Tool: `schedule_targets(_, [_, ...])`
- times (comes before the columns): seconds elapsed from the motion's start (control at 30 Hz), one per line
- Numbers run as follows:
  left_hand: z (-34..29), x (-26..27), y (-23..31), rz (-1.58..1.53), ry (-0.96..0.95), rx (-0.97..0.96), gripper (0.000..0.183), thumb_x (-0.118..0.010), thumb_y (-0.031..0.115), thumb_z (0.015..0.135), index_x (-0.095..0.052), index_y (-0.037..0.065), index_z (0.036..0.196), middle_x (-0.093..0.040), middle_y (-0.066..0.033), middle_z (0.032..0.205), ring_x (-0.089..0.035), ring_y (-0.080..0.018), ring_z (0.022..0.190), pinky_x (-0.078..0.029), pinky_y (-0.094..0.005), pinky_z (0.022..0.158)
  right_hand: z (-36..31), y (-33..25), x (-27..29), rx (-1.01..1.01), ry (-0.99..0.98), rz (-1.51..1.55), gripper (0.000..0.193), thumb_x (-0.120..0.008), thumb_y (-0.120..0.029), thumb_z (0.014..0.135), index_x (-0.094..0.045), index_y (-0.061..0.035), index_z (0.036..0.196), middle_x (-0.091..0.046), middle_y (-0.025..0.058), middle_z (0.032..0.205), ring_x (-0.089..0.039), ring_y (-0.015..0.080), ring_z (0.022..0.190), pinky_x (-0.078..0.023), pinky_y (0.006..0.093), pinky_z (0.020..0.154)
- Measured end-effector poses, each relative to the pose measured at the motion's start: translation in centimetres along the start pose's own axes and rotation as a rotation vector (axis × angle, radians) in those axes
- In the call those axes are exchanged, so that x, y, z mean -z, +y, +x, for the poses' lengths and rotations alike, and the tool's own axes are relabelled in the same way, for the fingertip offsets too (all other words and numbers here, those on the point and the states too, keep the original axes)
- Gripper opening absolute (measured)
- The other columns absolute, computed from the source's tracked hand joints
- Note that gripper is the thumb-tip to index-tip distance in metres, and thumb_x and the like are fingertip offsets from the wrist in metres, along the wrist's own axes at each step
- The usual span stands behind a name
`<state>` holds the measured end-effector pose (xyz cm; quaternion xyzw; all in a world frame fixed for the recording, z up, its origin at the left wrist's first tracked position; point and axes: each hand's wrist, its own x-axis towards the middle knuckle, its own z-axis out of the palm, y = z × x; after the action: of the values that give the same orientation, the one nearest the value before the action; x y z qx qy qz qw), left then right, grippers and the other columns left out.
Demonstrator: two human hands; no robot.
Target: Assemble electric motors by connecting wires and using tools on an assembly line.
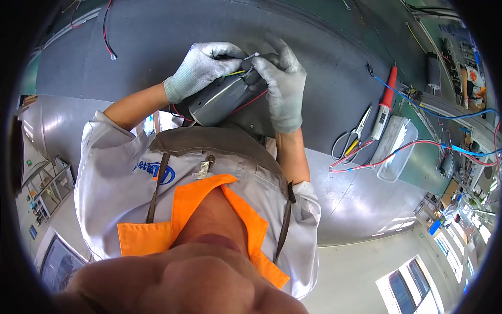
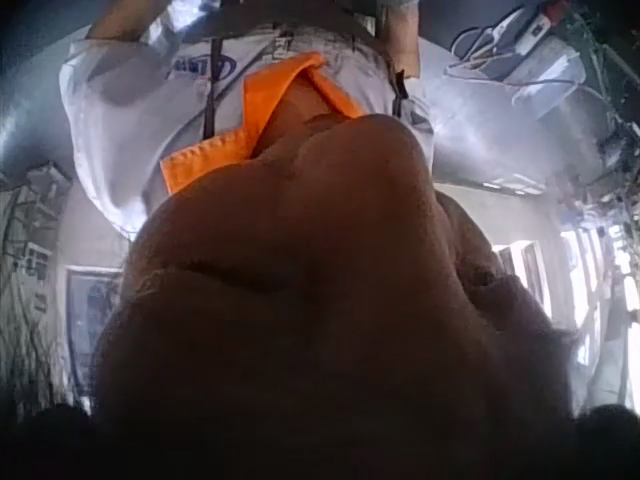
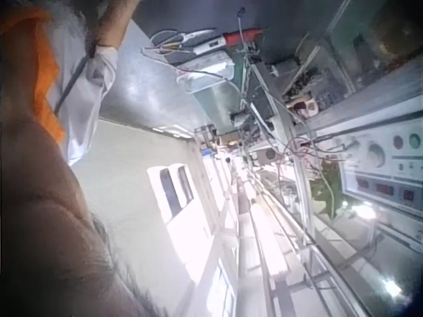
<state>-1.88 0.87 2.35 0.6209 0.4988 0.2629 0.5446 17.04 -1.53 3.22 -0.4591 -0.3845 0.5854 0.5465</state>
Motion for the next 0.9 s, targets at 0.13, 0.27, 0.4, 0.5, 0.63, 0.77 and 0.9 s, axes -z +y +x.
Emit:
schedule_targets(0.13, [0.5, -1.3, 0.0, -0.113, -0.003, -0.076, 0.021, -0.069, 0.013, 0.094, -0.072, -0.001, 0.109, -0.074, -0.0040, 0.096, -0.065, -0.0061, 0.086, -0.055, -0.0250, 0.079, 1.5, -1.1, 2.7, -0.240, -0.204, -0.170, 0.049, -0.071, -0.011, 0.088, -0.059, 0.0037, 0.134, -0.071, 0.0064, 0.082, -0.061, 0.0068, 0.062, -0.047, 0.0219, 0.053])
schedule_targets(0.27, [0.4, -2.7, 0.8, -0.174, 0.043, -0.140, 0.020, -0.067, 0.010, 0.094, -0.072, -0.003, 0.108, -0.073, -0.0064, 0.097, -0.065, -0.0086, 0.088, -0.055, -0.0267, 0.080, 2.0, -1.6, 3.9, -0.357, -0.296, -0.271, 0.045, -0.072, -0.012, 0.088, -0.064, 0.0036, 0.129, -0.071, 0.0027, 0.083, -0.063, 0.0088, 0.065, -0.049, 0.0244, 0.056])
schedule_targets(0.4, [0.1, -2.9, 0.8, 0.074, 0.097, -0.293, 0.021, -0.067, 0.006, 0.092, -0.071, -0.002, 0.111, -0.073, -0.0072, 0.097, -0.065, -0.0085, 0.088, -0.055, -0.0269, 0.080, -0.3, -0.3, 2.5, 0.073, -0.119, -0.431, 0.030, -0.071, -0.009, 0.087, -0.071, 0.0020, 0.115, -0.072, 0.0046, 0.085, -0.068, 0.0157, 0.072, -0.053, 0.0298, 0.063])
schedule_targets(0.5, [-0.3, -3.6, 0.2, -0.058, 0.140, -0.232, 0.028, -0.067, 0.004, 0.092, -0.068, 0.000, 0.119, -0.071, -0.0042, 0.093, -0.062, -0.0063, 0.085, -0.053, -0.0246, 0.077, -0.5, -1.0, 2.8, 0.642, -0.041, -1.079, 0.014, -0.071, -0.005, 0.085, -0.073, -0.0015, 0.098, -0.072, 0.0147, 0.090, -0.069, 0.0246, 0.077, -0.054, 0.0323, 0.072])
schedule_targets(0.63, [-1.6, -3.4, 0.4, -0.115, 0.231, -0.150, 0.033, -0.068, 0.002, 0.089, -0.064, 0.001, 0.122, -0.070, -0.0086, 0.090, -0.066, -0.0119, 0.080, -0.055, -0.0282, 0.073, 0.0, 0.5, 5.0, 0.272, -0.010, -0.646, 0.007, -0.072, -0.004, 0.084, -0.075, 0.0004, 0.089, -0.072, 0.0119, 0.081, -0.067, 0.0187, 0.072, -0.053, 0.0298, 0.069])
schedule_targets(0.77, [-1.8, -3.8, 0.7, -0.146, 0.250, -0.109, 0.028, -0.068, 0.002, 0.089, -0.067, 0.001, 0.117, -0.070, -0.0082, 0.091, -0.065, -0.0108, 0.081, -0.054, -0.0279, 0.072, 3.4, 1.6, 6.6, 0.031, 0.213, -0.717, 0.008, -0.074, -0.004, 0.081, -0.073, 0.0030, 0.085, -0.066, 0.0083, 0.069, -0.058, 0.0126, 0.060, -0.048, 0.0290, 0.059])
schedule_targets(0.9, [-0.9, -4.1, -0.7, 0.039, 0.320, -0.305, 0.015, -0.069, 0.005, 0.088, -0.068, 0.003, 0.103, -0.070, -0.0116, 0.087, -0.069, -0.0209, 0.078, -0.055, -0.0329, 0.070, 5.8, 3.6, 7.1, 0.290, 0.122, -0.775, 0.010, -0.073, -0.005, 0.081, -0.072, 0.0041, 0.081, -0.065, 0.0082, 0.068, -0.058, 0.0120, 0.060, -0.047, 0.0290, 0.057])
